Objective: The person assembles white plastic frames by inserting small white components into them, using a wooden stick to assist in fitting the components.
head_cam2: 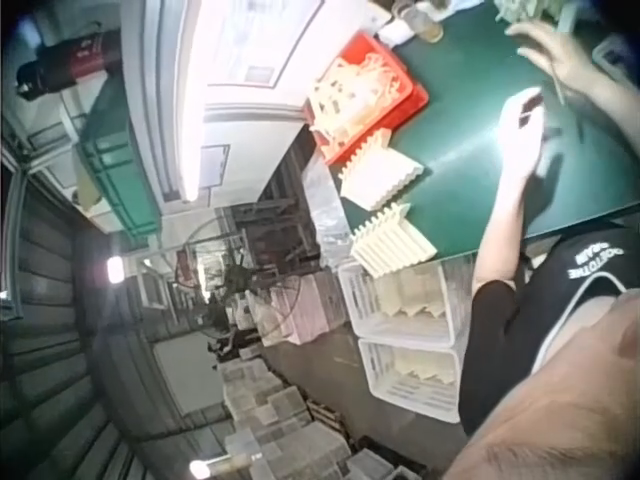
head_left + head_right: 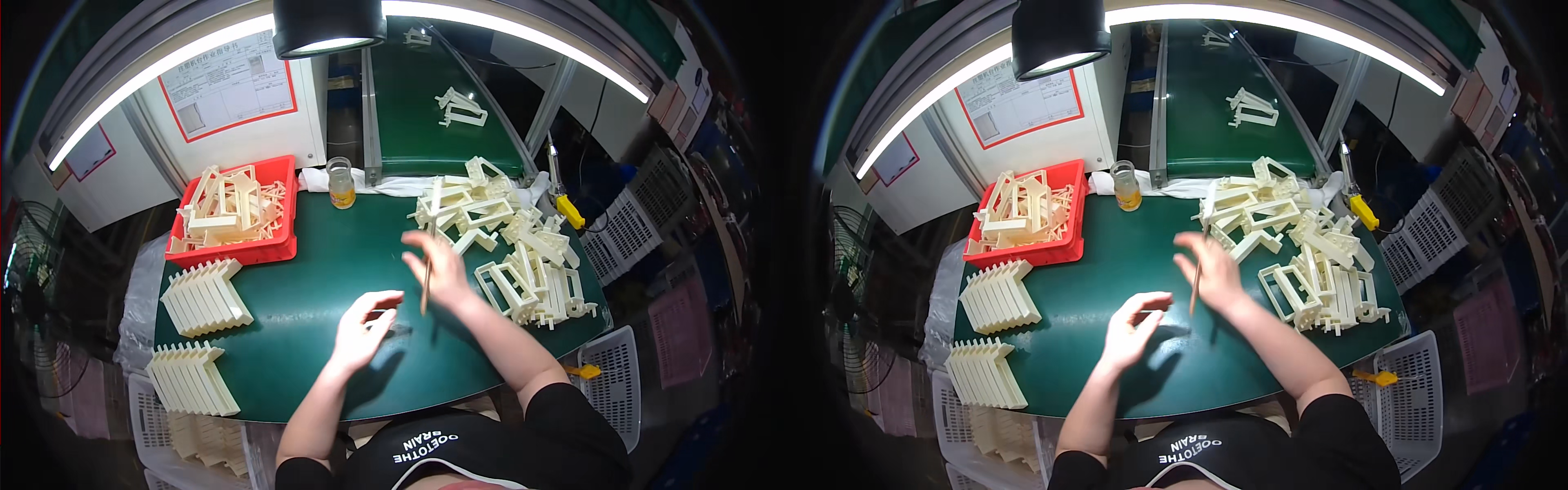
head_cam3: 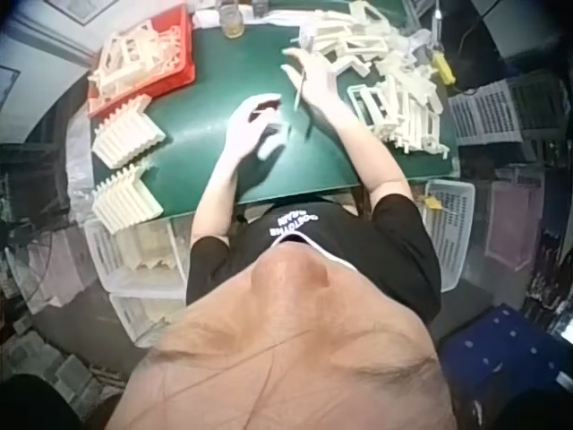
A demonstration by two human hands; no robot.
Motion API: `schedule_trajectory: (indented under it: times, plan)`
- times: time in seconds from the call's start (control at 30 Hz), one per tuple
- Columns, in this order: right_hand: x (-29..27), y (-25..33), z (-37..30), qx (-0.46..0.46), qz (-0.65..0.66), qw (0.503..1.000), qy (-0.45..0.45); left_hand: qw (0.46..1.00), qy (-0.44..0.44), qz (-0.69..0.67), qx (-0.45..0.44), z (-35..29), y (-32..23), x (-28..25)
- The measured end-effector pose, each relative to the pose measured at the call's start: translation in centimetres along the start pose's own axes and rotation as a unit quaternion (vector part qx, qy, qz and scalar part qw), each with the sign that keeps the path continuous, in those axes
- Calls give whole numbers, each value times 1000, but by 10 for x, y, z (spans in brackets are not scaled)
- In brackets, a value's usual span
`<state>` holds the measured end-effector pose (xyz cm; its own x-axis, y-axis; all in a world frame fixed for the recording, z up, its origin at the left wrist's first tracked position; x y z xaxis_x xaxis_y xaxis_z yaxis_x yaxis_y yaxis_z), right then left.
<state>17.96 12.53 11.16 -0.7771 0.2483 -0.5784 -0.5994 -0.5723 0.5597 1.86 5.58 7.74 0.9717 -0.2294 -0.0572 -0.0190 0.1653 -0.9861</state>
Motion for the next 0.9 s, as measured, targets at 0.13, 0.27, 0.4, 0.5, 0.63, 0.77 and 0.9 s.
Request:
schedule_trajectory:
  times: [0.13,0.27,0.4,0.5,0.63,0.77,0.9]
  plan:
    - [2,-72,39,23,-293,955,-45,989,6,-122,-78,21,54,24]
    - [27,-96,34,14,-380,925,5,994,-33,-47,-97,18,88,9]
    - [14,0,19,-87,-180,980,15,987,-139,-76,-27,14,92,-22]
    - [0,35,-6,63,351,915,189,993,-38,-104,37,16,61,-22]
    - [13,22,-40,197,527,762,320,906,298,-269,-135,-7,71,25]
    - [34,-18,-58,279,391,852,207,841,299,-399,-212,-9,77,58]
    - [22,-40,-65,71,291,954,4,807,147,-523,-234,13,88,30]
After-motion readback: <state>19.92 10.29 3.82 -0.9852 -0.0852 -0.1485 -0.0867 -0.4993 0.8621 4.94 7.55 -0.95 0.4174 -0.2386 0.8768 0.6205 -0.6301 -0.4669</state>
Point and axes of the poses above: each hand's wrist, its own z-axis towards the middle knuckle, its own x-axis out of the palm, y = z × x, the point moved 6 cm from there along z, towards the middle knuckle, and after that the axes turned 2 degrees about -x, right-handed, at the moved point
